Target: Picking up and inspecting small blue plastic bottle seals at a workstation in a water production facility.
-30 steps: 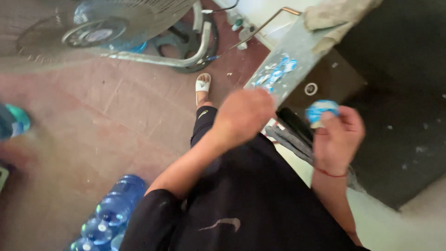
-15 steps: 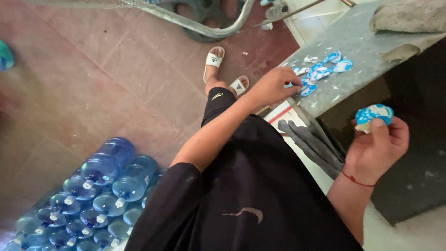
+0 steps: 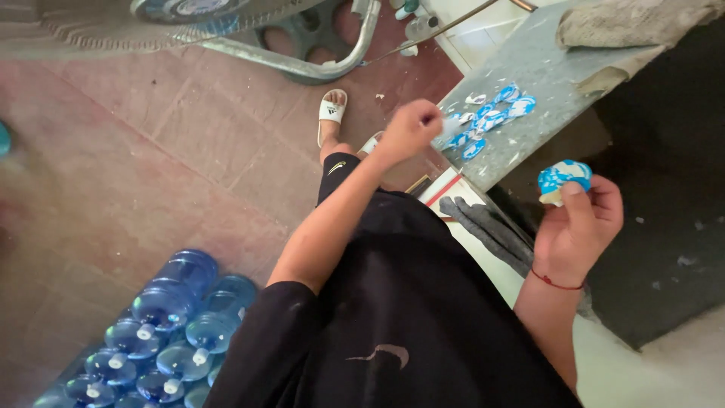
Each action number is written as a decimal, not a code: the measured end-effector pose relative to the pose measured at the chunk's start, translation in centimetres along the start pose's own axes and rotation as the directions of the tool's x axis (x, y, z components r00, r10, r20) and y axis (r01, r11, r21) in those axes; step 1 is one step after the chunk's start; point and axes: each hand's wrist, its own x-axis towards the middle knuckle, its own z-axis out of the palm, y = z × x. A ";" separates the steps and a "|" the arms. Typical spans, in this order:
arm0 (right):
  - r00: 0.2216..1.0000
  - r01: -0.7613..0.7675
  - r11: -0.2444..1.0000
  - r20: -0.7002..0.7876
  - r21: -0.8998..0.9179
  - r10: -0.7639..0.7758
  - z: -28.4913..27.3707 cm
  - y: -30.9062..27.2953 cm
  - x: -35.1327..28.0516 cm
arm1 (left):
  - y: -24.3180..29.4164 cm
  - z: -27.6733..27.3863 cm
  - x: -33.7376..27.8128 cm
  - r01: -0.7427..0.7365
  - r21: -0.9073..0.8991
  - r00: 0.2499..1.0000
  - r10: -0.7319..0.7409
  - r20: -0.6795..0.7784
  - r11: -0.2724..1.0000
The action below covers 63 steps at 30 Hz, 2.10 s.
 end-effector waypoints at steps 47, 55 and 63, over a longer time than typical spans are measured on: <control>0.999 0.018 0.992 -0.038 -0.126 -0.023 0.1 -1.2 -0.1 | 3.0 1.3 0.6 -0.198 -0.119 0.962 0.216 0.164 0.973; 0.999 0.012 0.995 -0.047 -0.098 -0.017 0.6 -0.9 -0.3 | 3.0 0.9 0.2 -0.256 -0.049 0.956 0.261 0.133 0.965; 1.000 0.003 0.998 0.015 -0.063 -0.003 1.0 -0.5 -0.6 | 3.2 -0.9 -2.9 -0.209 0.045 0.972 0.203 0.116 0.977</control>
